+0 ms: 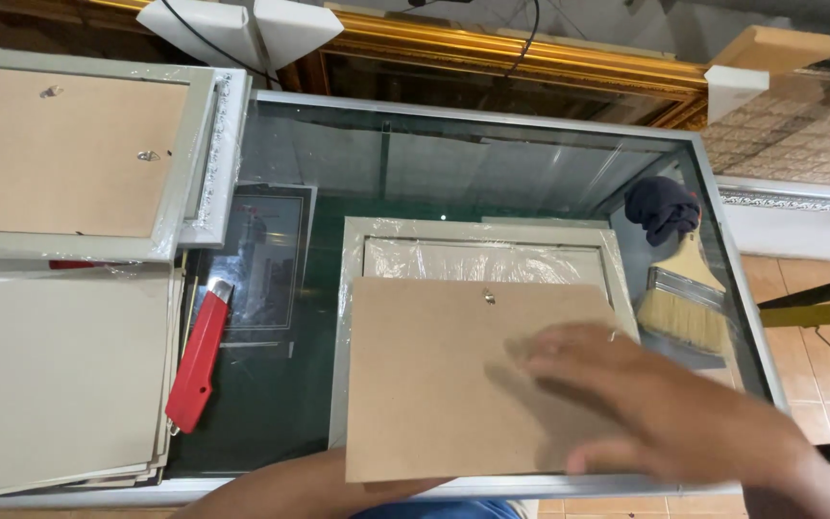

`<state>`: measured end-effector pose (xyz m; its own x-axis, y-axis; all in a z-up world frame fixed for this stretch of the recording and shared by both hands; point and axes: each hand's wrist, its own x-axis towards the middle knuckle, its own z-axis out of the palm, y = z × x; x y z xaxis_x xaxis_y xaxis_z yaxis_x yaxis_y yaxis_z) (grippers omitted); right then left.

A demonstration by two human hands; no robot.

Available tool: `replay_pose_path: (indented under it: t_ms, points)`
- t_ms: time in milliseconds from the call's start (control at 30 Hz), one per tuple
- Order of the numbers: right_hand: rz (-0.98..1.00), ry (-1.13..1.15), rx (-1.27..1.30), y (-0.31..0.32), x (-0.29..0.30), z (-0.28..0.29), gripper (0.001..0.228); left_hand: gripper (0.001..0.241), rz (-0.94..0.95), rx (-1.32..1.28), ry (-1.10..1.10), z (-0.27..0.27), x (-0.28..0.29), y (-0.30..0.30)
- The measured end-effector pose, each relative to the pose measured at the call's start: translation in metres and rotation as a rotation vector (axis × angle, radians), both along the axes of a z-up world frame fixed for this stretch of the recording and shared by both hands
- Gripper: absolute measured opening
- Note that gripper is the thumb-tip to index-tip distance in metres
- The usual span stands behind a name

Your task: Assembling a picture frame by cleaning the glass, inserting artwork and backing, and securing the clips.

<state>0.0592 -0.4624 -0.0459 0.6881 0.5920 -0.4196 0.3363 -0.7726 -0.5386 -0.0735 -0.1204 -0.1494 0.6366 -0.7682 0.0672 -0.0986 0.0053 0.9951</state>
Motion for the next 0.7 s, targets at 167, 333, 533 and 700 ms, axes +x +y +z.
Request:
replay_pose_path:
  t_ms: [167, 333, 533, 700]
  points:
    - [0.205, -0.049, -0.313, 0.029, -0.039, -0.021, 0.097, 0.050, 0.025, -0.272, 0.177, 0.006, 0.074, -0.033]
    - [0.121, -0.330, -0.177, 0.042, -0.013, -0.017, 0.094, 0.049, 0.011, 0.565, -0.445, -0.020, 0.084, -0.084]
    - [0.005, -0.251, -0.262, 0.066, 0.001, 0.002, 0.097, 0.035, 0.084, 0.562, -0.523, -0.037, 0.084, -0.091]
    - [0.042, -0.318, -0.163, 0.056, -0.005, -0.014, 0.097, 0.036, 0.355, 0.670, -0.657, -0.023, 0.066, -0.102]
